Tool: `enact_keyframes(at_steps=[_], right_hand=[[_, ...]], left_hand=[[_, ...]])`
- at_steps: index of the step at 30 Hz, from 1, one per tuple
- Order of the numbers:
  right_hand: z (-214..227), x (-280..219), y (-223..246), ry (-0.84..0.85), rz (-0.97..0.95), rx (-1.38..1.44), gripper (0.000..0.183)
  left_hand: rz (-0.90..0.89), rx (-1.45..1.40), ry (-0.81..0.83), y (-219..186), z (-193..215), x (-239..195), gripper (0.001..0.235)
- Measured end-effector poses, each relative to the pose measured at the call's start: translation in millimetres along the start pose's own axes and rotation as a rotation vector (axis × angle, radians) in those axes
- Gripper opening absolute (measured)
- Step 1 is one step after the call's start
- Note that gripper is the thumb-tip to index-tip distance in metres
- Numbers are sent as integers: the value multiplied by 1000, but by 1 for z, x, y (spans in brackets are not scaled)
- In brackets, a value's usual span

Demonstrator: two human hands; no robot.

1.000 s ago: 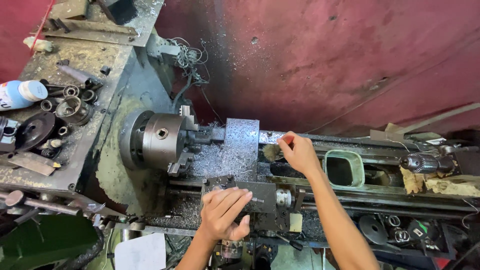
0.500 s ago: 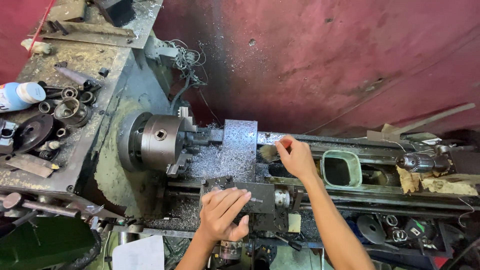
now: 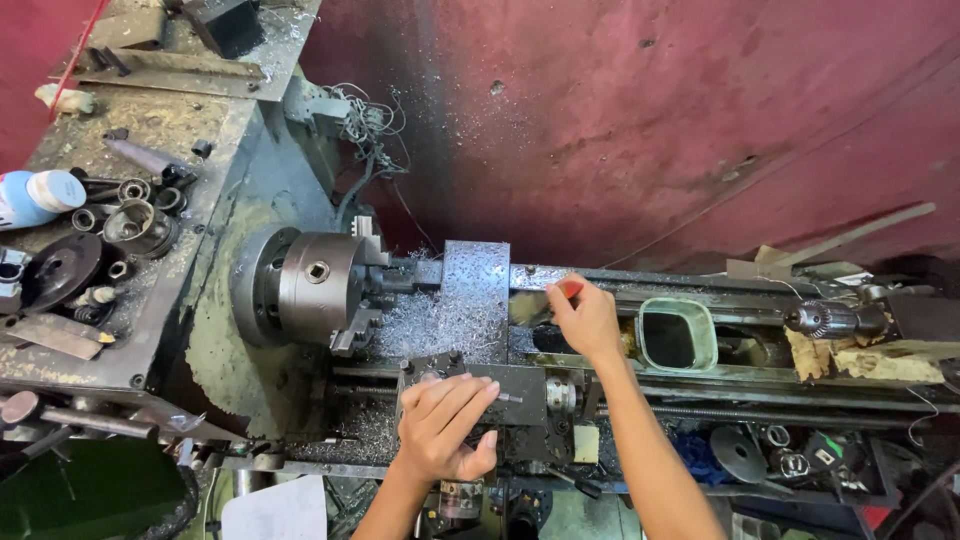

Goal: Cleaning metal shavings from a lathe using a brush

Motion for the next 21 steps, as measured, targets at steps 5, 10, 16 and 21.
enact_keyframes(at_steps=[5,10,16,21], right_hand=[[11,-3,2,-88,-37,172,28],[1,10,-12,8,7,527,24],[3,7,6,135,2,173,30],[14,9,1,-15,42,66,29]], left_hand=[[0,-4,4,0,-1,-1,43],[-9,-23,-20,0,-1,-2,42],[-4,-9,-4,0,-1,-2,42],[-12,-14,-9,0,-2,-5,43]])
Point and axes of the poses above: each hand's wrist, its own x-axis towards the middle knuckle, its own z-axis out of the back of the hand, y = z × x, the point moved 4 cm from there along x, towards the middle knuckle, and after that the axes turned 11 degrees about x, right-handed, at the moved point
